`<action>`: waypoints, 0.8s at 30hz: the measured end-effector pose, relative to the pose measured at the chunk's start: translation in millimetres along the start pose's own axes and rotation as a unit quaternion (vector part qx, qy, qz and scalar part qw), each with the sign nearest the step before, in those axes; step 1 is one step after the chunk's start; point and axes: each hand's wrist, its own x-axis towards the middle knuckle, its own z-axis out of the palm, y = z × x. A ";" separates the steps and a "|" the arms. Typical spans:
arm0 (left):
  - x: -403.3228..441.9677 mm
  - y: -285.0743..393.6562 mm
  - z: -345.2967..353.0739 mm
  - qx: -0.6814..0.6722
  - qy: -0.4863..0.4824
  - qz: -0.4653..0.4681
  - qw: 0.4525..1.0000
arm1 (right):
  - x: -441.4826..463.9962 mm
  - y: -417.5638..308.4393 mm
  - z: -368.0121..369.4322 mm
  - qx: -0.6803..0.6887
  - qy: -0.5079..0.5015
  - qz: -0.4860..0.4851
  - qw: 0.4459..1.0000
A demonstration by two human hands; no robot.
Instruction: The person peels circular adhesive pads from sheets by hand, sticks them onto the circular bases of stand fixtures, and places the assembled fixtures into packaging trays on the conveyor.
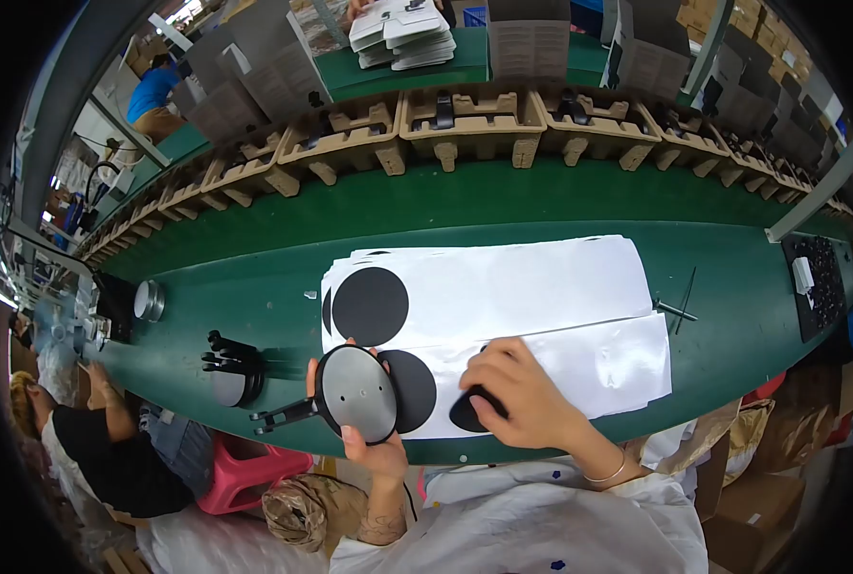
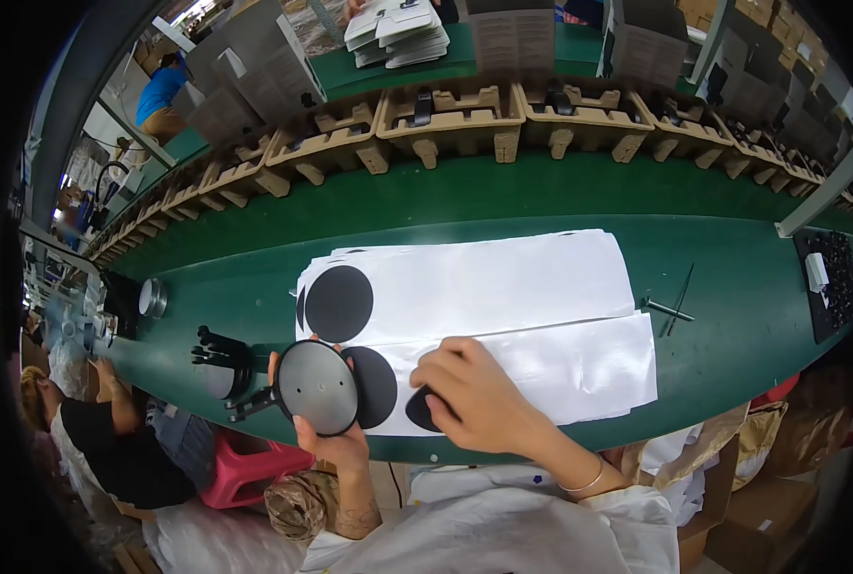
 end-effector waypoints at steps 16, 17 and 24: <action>-11.4 27.1 11.6 -0.090 -0.112 -0.129 0.981 | -28.4 -7.1 -20.3 0.098 0.383 0.010 0.918; -14.8 26.2 15.8 -0.104 -0.116 -0.148 0.977 | -30.9 -4.1 -24.2 0.080 0.410 0.001 0.908; -4.2 15.8 12.7 -0.089 -0.098 -0.175 0.976 | -34.8 -0.8 -42.4 0.147 0.527 0.045 0.836</action>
